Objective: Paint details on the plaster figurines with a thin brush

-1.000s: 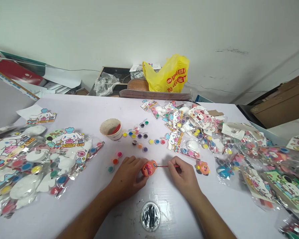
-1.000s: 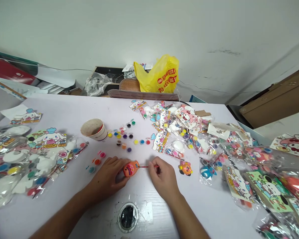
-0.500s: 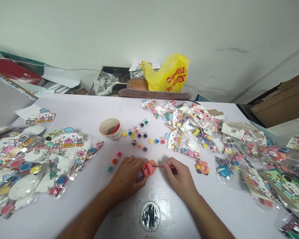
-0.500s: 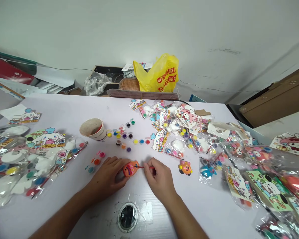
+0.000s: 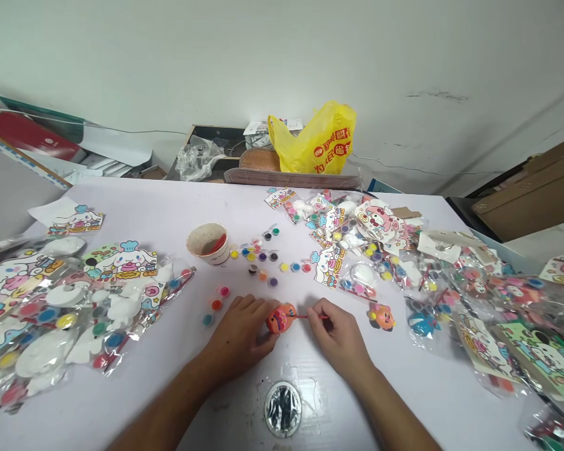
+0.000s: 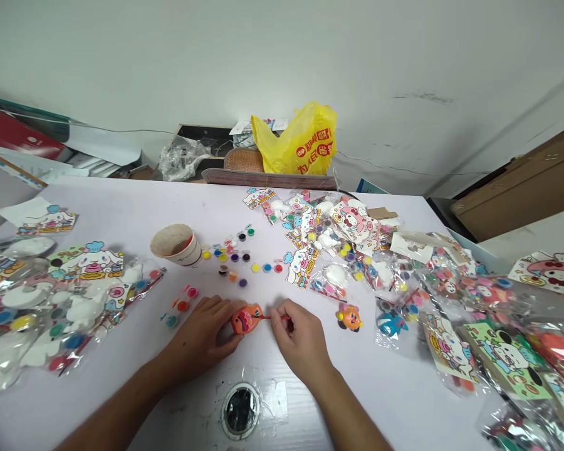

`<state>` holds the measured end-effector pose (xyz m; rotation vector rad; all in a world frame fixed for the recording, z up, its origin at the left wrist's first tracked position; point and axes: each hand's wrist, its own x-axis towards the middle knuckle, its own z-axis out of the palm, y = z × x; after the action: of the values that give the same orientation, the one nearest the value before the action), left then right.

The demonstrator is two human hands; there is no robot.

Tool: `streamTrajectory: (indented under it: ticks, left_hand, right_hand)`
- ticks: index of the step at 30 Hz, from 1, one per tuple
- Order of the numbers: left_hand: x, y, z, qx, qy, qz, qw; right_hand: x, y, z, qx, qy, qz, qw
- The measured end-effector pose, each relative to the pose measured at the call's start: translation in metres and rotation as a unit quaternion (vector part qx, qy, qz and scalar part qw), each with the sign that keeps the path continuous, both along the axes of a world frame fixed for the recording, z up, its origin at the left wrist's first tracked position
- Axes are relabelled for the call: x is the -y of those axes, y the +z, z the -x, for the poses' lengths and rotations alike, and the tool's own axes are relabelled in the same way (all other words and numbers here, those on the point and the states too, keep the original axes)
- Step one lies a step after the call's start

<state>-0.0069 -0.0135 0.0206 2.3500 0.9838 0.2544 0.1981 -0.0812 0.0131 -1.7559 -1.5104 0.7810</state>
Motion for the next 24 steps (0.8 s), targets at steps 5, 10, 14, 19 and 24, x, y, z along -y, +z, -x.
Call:
streamTrajectory:
  ticks: [5, 10, 14, 19, 24]
  left_hand:
    - [0.0004, -0.0006, 0.0006, 0.005, -0.001, -0.006, 1.000]
    - [0.0004, -0.0004, 0.0013, 0.001, -0.005, -0.006, 1.000]
    - [-0.0002, -0.0011, 0.0014, -0.004, -0.006, -0.006, 1.000]
    - [0.0003, -0.0016, 0.0011, -0.001, -0.001, -0.002, 1.000]
    - [0.0013, 0.0000, 0.0011, 0.001, -0.001, -0.006, 1.000]
  right_hand:
    - [-0.0003, 0.0009, 0.0004, -0.027, -0.020, -0.021, 0.999]
    - [-0.0006, -0.0012, 0.0030, -0.004, -0.019, 0.005, 1.000]
    - [-0.0005, -0.0016, 0.0037, -0.002, -0.026, -0.008, 1.000]
    - [-0.0012, -0.0014, 0.0055, 0.005, -0.010, -0.013, 1.000]
    - [-0.0019, -0.0029, 0.0054, 0.004, -0.008, -0.012, 1.000]
